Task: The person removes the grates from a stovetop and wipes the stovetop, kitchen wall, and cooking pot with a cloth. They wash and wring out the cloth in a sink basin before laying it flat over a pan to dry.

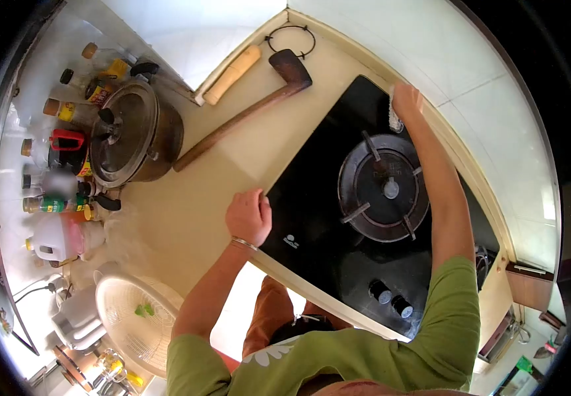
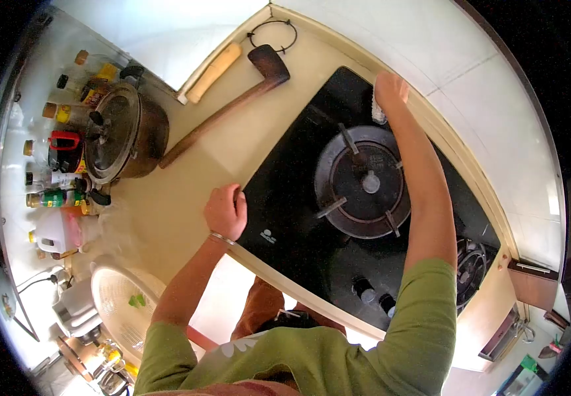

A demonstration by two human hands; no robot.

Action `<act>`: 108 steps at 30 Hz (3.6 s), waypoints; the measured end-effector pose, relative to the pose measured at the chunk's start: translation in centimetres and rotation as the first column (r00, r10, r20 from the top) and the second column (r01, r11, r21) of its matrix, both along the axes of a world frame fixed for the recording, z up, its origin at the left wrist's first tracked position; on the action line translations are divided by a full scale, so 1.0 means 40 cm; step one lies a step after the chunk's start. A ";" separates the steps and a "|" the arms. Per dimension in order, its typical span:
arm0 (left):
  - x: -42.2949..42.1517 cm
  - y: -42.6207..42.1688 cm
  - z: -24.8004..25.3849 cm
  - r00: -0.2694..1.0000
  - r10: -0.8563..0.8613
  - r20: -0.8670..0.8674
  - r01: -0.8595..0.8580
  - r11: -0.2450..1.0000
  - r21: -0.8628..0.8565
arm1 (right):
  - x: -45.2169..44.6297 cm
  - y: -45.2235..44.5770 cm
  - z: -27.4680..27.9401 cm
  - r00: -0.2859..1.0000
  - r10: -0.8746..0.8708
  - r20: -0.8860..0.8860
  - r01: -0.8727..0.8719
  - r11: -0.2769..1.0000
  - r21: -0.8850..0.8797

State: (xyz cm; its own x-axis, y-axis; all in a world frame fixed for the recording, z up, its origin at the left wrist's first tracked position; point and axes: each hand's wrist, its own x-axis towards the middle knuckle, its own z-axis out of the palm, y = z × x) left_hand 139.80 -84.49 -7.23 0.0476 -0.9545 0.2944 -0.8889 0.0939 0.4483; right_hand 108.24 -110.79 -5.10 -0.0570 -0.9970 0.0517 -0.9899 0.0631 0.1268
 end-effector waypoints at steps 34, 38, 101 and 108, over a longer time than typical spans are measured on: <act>0.281 -0.144 0.084 0.970 -0.239 0.038 0.234 0.967 0.103 | 0.468 0.080 -0.099 0.920 0.273 0.280 -0.216 0.951 -0.220; 0.308 -0.105 0.113 0.970 -0.242 -0.037 0.244 0.964 0.104 | 0.539 0.199 -0.067 0.900 0.426 0.097 -0.426 0.905 -0.022; 0.200 -0.238 0.141 0.928 -0.337 -0.156 0.334 0.941 -0.048 | 0.533 0.199 -0.051 0.927 0.266 -0.266 -0.153 0.912 0.380; 0.147 -0.286 0.105 0.956 -0.294 0.015 0.294 0.956 -0.002 | 0.690 0.505 -0.080 0.941 0.261 -0.214 -0.280 0.958 -0.061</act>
State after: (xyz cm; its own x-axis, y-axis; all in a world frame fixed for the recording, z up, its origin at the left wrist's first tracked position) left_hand 145.68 -95.91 -3.03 -0.2389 -0.9245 0.2970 -0.8284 0.3536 0.4344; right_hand 135.83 -90.58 -8.29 0.2354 -0.9640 0.1236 -0.9255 -0.1835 0.3315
